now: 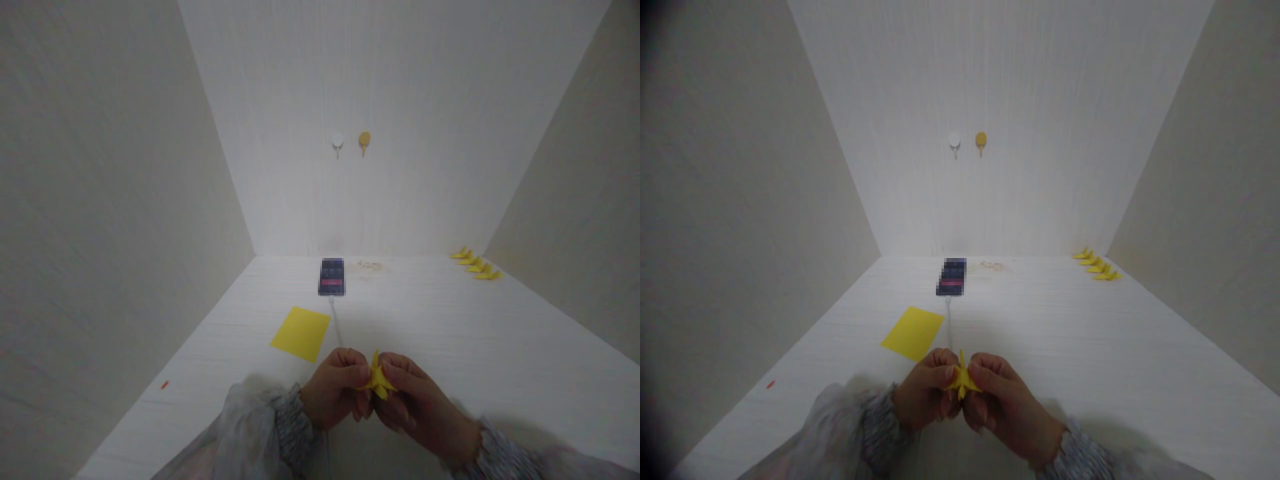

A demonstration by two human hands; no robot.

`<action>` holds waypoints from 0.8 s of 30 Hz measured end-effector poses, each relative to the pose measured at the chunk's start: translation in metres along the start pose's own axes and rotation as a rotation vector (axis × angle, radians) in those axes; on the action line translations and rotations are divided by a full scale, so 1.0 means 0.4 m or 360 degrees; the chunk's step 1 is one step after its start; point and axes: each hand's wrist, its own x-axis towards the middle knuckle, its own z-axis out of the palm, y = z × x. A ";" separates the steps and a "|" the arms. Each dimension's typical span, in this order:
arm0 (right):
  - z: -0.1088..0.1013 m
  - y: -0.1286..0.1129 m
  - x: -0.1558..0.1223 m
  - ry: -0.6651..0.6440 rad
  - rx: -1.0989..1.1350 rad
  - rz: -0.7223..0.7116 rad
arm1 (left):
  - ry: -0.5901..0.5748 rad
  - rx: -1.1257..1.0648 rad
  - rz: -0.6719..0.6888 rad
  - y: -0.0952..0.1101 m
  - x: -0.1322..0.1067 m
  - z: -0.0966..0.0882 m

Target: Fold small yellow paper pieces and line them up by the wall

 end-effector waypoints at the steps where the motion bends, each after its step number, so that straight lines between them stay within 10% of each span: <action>1: -0.002 0.002 0.000 -0.0001 -0.0003 0.0000 | 0.0007 0.0002 -0.0010 0.000 0.000 0.000; 24: 0.002 -0.009 0.014 0.0007 -0.0001 -0.0135 | 0.0130 0.0081 0.0006 0.009 0.008 0.010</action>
